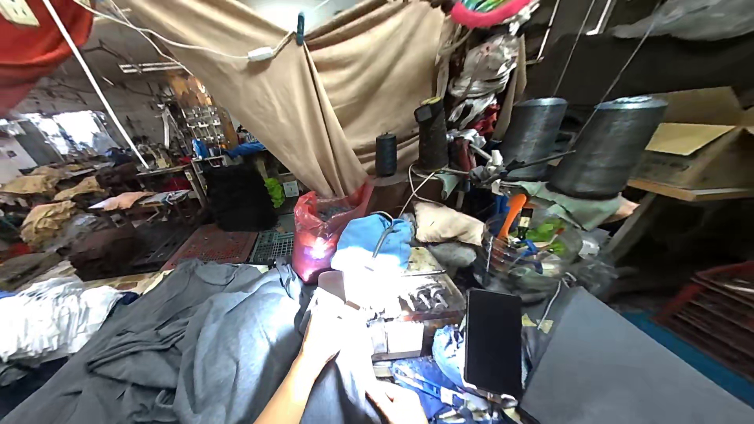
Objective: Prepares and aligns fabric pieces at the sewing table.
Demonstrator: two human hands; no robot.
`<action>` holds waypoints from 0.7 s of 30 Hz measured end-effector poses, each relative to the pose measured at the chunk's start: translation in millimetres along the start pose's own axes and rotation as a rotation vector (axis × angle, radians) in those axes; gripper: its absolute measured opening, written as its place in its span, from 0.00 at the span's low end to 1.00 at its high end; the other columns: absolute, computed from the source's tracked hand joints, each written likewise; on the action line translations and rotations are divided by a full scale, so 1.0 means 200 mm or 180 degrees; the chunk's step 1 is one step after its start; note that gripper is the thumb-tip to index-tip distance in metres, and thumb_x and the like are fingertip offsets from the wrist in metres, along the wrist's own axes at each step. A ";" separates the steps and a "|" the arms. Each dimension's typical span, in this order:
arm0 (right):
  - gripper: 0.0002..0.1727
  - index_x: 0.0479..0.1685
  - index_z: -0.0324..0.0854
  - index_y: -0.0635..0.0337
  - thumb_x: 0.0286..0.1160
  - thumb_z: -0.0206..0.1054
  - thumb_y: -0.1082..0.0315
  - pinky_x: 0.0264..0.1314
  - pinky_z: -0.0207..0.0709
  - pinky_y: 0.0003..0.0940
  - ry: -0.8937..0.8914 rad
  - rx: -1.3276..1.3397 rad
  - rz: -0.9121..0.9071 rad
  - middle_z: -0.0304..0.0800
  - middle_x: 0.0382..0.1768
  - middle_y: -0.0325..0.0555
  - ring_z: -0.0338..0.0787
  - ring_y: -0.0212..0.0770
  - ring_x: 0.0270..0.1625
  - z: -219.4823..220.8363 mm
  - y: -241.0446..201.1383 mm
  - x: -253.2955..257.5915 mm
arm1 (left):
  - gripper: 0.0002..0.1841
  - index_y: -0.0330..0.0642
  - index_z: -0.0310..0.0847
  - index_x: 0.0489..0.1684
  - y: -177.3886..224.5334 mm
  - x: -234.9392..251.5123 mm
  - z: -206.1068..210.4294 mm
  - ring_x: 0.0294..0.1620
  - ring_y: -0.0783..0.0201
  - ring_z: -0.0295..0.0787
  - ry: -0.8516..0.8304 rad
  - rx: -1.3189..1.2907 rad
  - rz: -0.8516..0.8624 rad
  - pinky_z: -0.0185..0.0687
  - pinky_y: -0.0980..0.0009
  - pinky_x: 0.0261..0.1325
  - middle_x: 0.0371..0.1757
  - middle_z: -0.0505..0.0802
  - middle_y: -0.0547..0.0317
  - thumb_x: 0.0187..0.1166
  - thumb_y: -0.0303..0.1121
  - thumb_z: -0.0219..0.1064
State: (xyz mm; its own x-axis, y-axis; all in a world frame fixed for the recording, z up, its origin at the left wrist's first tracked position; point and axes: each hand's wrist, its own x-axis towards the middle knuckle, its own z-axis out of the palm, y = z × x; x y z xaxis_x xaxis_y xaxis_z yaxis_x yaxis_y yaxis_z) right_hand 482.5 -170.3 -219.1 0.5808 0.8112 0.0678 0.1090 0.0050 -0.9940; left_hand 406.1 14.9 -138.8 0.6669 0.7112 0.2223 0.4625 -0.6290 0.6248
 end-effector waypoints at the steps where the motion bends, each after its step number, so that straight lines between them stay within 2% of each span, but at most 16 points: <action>1: 0.09 0.27 0.90 0.65 0.74 0.71 0.71 0.43 0.80 0.29 0.0093 0.0084 0.0007 0.88 0.24 0.37 0.85 0.24 0.31 0.02 -0.01 0.01 | 0.28 0.31 0.83 0.66 -0.02 0.03 0.00 0.74 0.50 0.82 0.0013 -0.0010 -0.0007 0.71 0.54 0.81 0.68 0.88 0.38 0.75 0.45 0.71; 3: 0.07 0.29 0.89 0.66 0.74 0.71 0.73 0.47 0.81 0.29 0.0283 0.0319 0.0097 0.88 0.26 0.37 0.85 0.25 0.34 0.05 -0.06 0.06 | 0.25 0.29 0.83 0.64 -0.05 0.09 0.00 0.71 0.48 0.85 0.0077 0.0052 0.0031 0.73 0.53 0.79 0.65 0.89 0.36 0.79 0.44 0.68; 5: 0.06 0.29 0.90 0.68 0.72 0.70 0.75 0.48 0.81 0.31 0.0471 0.0285 -0.0001 0.89 0.26 0.41 0.86 0.28 0.34 0.08 -0.08 0.11 | 0.21 0.31 0.84 0.63 0.04 0.13 -0.04 0.69 0.51 0.87 0.0073 0.0217 -0.0305 0.76 0.55 0.77 0.63 0.91 0.40 0.86 0.40 0.60; 8: 0.08 0.24 0.87 0.68 0.71 0.68 0.77 0.40 0.77 0.32 0.0738 0.0067 0.0108 0.84 0.21 0.41 0.81 0.30 0.29 0.12 -0.11 0.17 | 0.20 0.34 0.81 0.70 0.21 0.12 -0.08 0.71 0.53 0.85 0.0189 -0.0478 -0.0941 0.76 0.59 0.77 0.67 0.89 0.43 0.91 0.35 0.52; 10: 0.12 0.19 0.83 0.66 0.72 0.70 0.74 0.37 0.75 0.38 0.0902 -0.0029 0.0338 0.80 0.19 0.42 0.80 0.35 0.27 0.15 -0.12 0.20 | 0.21 0.36 0.79 0.74 0.20 0.15 -0.07 0.76 0.52 0.80 0.0135 -0.0219 -0.0823 0.72 0.59 0.82 0.72 0.87 0.44 0.92 0.37 0.49; 11: 0.13 0.18 0.83 0.66 0.72 0.71 0.72 0.36 0.76 0.40 0.0965 -0.0040 0.0392 0.80 0.18 0.43 0.81 0.37 0.26 0.16 -0.11 0.22 | 0.23 0.39 0.77 0.77 0.18 0.17 -0.07 0.82 0.52 0.76 -0.0021 0.0349 -0.0697 0.64 0.56 0.87 0.77 0.84 0.46 0.92 0.39 0.49; 13: 0.13 0.22 0.85 0.67 0.73 0.72 0.69 0.39 0.78 0.43 0.0992 -0.0161 0.0338 0.83 0.21 0.46 0.84 0.39 0.29 0.16 -0.09 0.22 | 0.26 0.46 0.72 0.83 0.18 0.20 -0.09 0.89 0.49 0.64 -0.0318 0.1276 -0.0792 0.48 0.43 0.92 0.85 0.76 0.49 0.88 0.45 0.56; 14: 0.13 0.24 0.86 0.67 0.74 0.71 0.68 0.41 0.78 0.43 0.0952 -0.0255 0.0298 0.84 0.23 0.46 0.84 0.40 0.31 0.16 -0.09 0.21 | 0.29 0.46 0.72 0.83 0.12 0.21 -0.08 0.92 0.47 0.57 -0.0171 0.1426 -0.0794 0.34 0.36 0.92 0.88 0.71 0.50 0.84 0.49 0.61; 15: 0.13 0.25 0.87 0.68 0.75 0.71 0.69 0.43 0.78 0.44 0.0893 -0.0382 0.0217 0.85 0.24 0.48 0.84 0.40 0.33 0.14 -0.10 0.19 | 0.30 0.47 0.74 0.81 0.05 0.20 -0.07 0.94 0.46 0.53 0.0124 0.1376 -0.0676 0.27 0.34 0.92 0.90 0.68 0.50 0.80 0.49 0.64; 16: 0.12 0.24 0.87 0.67 0.74 0.70 0.69 0.43 0.77 0.44 0.0852 -0.0571 0.0025 0.86 0.23 0.47 0.84 0.40 0.32 0.12 -0.09 0.16 | 0.28 0.48 0.77 0.79 0.00 0.14 -0.08 0.93 0.48 0.54 0.0444 0.1219 -0.0475 0.30 0.37 0.93 0.90 0.68 0.52 0.80 0.48 0.64; 17: 0.13 0.21 0.87 0.65 0.71 0.70 0.68 0.40 0.77 0.42 0.0828 -0.0770 -0.0251 0.85 0.21 0.45 0.84 0.38 0.29 0.09 -0.07 0.13 | 0.22 0.47 0.83 0.72 -0.07 0.05 -0.09 0.90 0.48 0.62 0.0886 0.0926 -0.0161 0.43 0.41 0.92 0.87 0.74 0.52 0.82 0.42 0.64; 18: 0.14 0.22 0.88 0.65 0.72 0.71 0.65 0.40 0.78 0.44 0.0722 -0.0895 -0.0433 0.86 0.21 0.46 0.85 0.39 0.30 0.06 -0.05 0.08 | 0.15 0.45 0.90 0.63 -0.13 -0.06 -0.10 0.83 0.47 0.74 0.1404 0.0665 0.0230 0.61 0.44 0.86 0.79 0.83 0.50 0.82 0.35 0.65; 19: 0.15 0.24 0.90 0.64 0.72 0.72 0.62 0.41 0.81 0.45 0.0642 -0.0994 -0.0603 0.88 0.23 0.46 0.87 0.39 0.31 0.02 -0.02 0.04 | 0.12 0.42 0.93 0.55 -0.21 -0.21 -0.11 0.73 0.48 0.84 0.1817 0.0422 0.0619 0.75 0.48 0.78 0.69 0.90 0.48 0.79 0.31 0.68; 20: 0.15 0.26 0.91 0.63 0.73 0.72 0.59 0.41 0.83 0.45 0.0566 -0.1045 -0.0727 0.90 0.24 0.45 0.89 0.39 0.32 -0.02 0.01 0.01 | 0.10 0.38 0.94 0.47 -0.29 -0.38 -0.12 0.63 0.52 0.91 0.2108 0.0248 0.0874 0.85 0.55 0.68 0.59 0.94 0.47 0.75 0.29 0.70; 21: 0.16 0.29 0.92 0.62 0.73 0.72 0.57 0.43 0.85 0.45 0.0464 -0.1067 -0.0787 0.92 0.27 0.45 0.91 0.39 0.34 -0.07 0.06 -0.02 | 0.07 0.38 0.94 0.42 -0.39 -0.58 -0.13 0.54 0.61 0.94 0.2227 0.0069 0.0957 0.91 0.65 0.60 0.52 0.96 0.50 0.74 0.29 0.71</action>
State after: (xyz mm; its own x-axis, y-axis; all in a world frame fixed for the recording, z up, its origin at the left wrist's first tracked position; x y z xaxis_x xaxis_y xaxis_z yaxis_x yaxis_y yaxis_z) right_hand 491.7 -182.1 -229.3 0.6096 0.7183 0.3353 0.5006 -0.0209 -0.8654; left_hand 276.7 -9.9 -193.6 0.2435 0.5369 0.8077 0.3358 -0.8280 0.4491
